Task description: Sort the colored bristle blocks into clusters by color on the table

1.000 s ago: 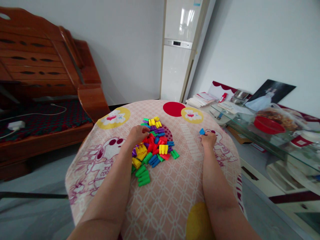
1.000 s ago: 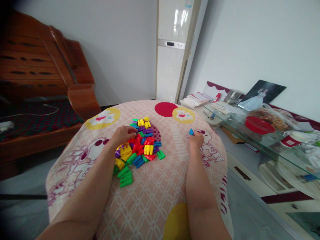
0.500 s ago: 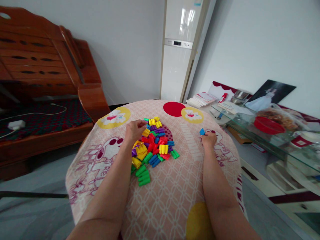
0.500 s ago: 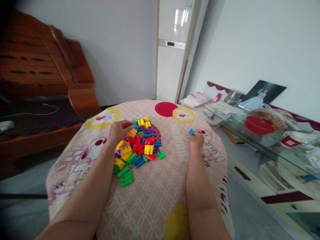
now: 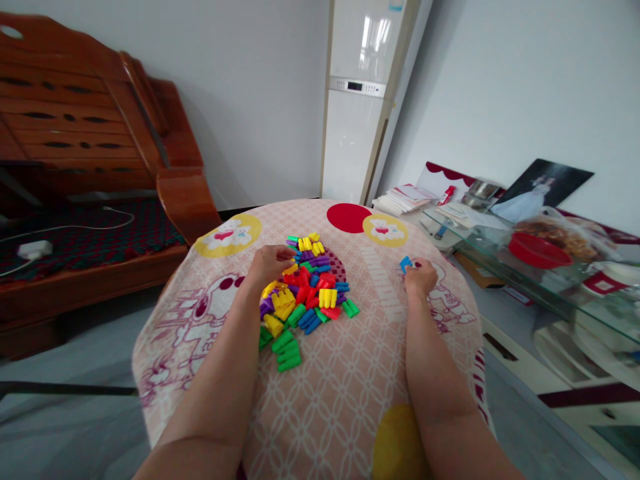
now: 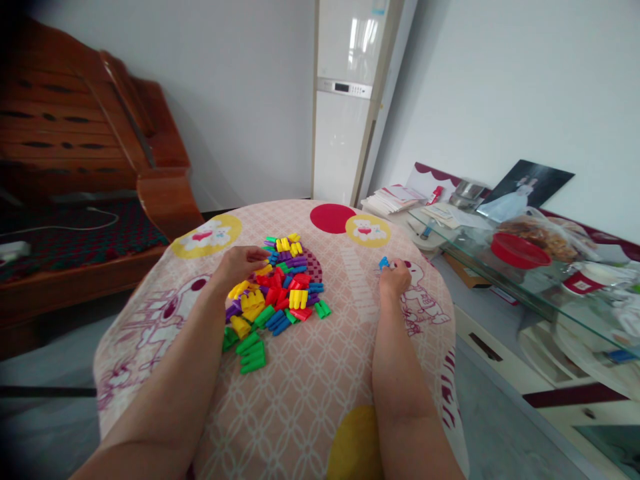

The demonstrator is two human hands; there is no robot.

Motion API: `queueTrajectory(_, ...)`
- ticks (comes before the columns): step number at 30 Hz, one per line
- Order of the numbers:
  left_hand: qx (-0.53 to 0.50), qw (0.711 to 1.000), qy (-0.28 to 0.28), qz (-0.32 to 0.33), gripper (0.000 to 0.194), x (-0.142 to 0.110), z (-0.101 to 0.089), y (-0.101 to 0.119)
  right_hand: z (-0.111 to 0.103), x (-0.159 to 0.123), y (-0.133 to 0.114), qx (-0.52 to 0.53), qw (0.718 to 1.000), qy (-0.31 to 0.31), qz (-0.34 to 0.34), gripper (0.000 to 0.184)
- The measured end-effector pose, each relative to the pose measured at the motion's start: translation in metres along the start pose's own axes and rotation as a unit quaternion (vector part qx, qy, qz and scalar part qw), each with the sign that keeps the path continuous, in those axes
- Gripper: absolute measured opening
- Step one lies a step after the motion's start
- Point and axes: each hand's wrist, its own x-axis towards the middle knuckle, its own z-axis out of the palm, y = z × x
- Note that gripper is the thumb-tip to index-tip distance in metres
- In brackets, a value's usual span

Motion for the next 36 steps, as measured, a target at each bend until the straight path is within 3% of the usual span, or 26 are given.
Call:
queueTrajectory(2, -0.049, 0.999, 0.006, 0.016, 0.037, 0.0, 0.002, 0.003, -0.004, -0.007, -0.009, 0.026, 0.999, 0.033, -0.002, 0.039)
queueTrajectory(4, -0.104, 0.994, -0.007, 0.025, 0.044, -0.001, 0.005, 0.009, -0.006, -0.017, -0.021, 0.058, 0.997, 0.028, -0.043, 0.037)
queueTrajectory(9, -0.164, 0.985, -0.044, 0.027, 0.049, -0.007, 0.014, 0.03, -0.005, -0.053, -0.056, 0.168, 0.966, -0.073, -0.183, 0.03)
queueTrajectory(13, -0.169, 0.981, -0.077, 0.064, 0.042, -0.014, 0.026, 0.049, -0.003, -0.082, -0.08, 0.299, 0.9, -0.196, -0.251, 0.029)
queueTrajectory(18, -0.202, 0.96, -0.134, 0.138, 0.037, -0.02, 0.042, 0.062, 0.001, -0.097, -0.089, 0.411, 0.797, -0.378, -0.23, 0.035)
queueTrajectory(20, -0.202, 0.958, -0.142, 0.146, 0.037, -0.02, 0.047, 0.062, 0.002, -0.096, -0.089, 0.433, 0.776, -0.413, -0.199, 0.036)
queueTrajectory(23, -0.194, 0.96, -0.142, 0.144, 0.037, -0.018, 0.054, 0.057, 0.004, -0.093, -0.087, 0.453, 0.766, -0.429, -0.158, 0.031)
queueTrajectory(25, -0.184, 0.962, -0.136, 0.147, 0.037, -0.016, 0.056, 0.053, 0.004, -0.089, -0.085, 0.455, 0.77, -0.425, -0.14, 0.029)
queueTrajectory(27, -0.161, 0.968, -0.12, 0.148, 0.036, -0.014, 0.054, 0.05, 0.005, -0.083, -0.081, 0.445, 0.793, -0.398, -0.121, 0.029)
queueTrajectory(33, -0.109, 0.988, -0.055, 0.095, 0.038, -0.01, 0.03, 0.047, 0.013, -0.044, -0.046, 0.322, 0.92, -0.215, -0.056, 0.028)
queueTrajectory(36, -0.119, 0.99, -0.044, 0.061, 0.044, -0.01, 0.018, 0.044, 0.018, -0.027, -0.029, 0.248, 0.954, -0.166, -0.033, 0.028)
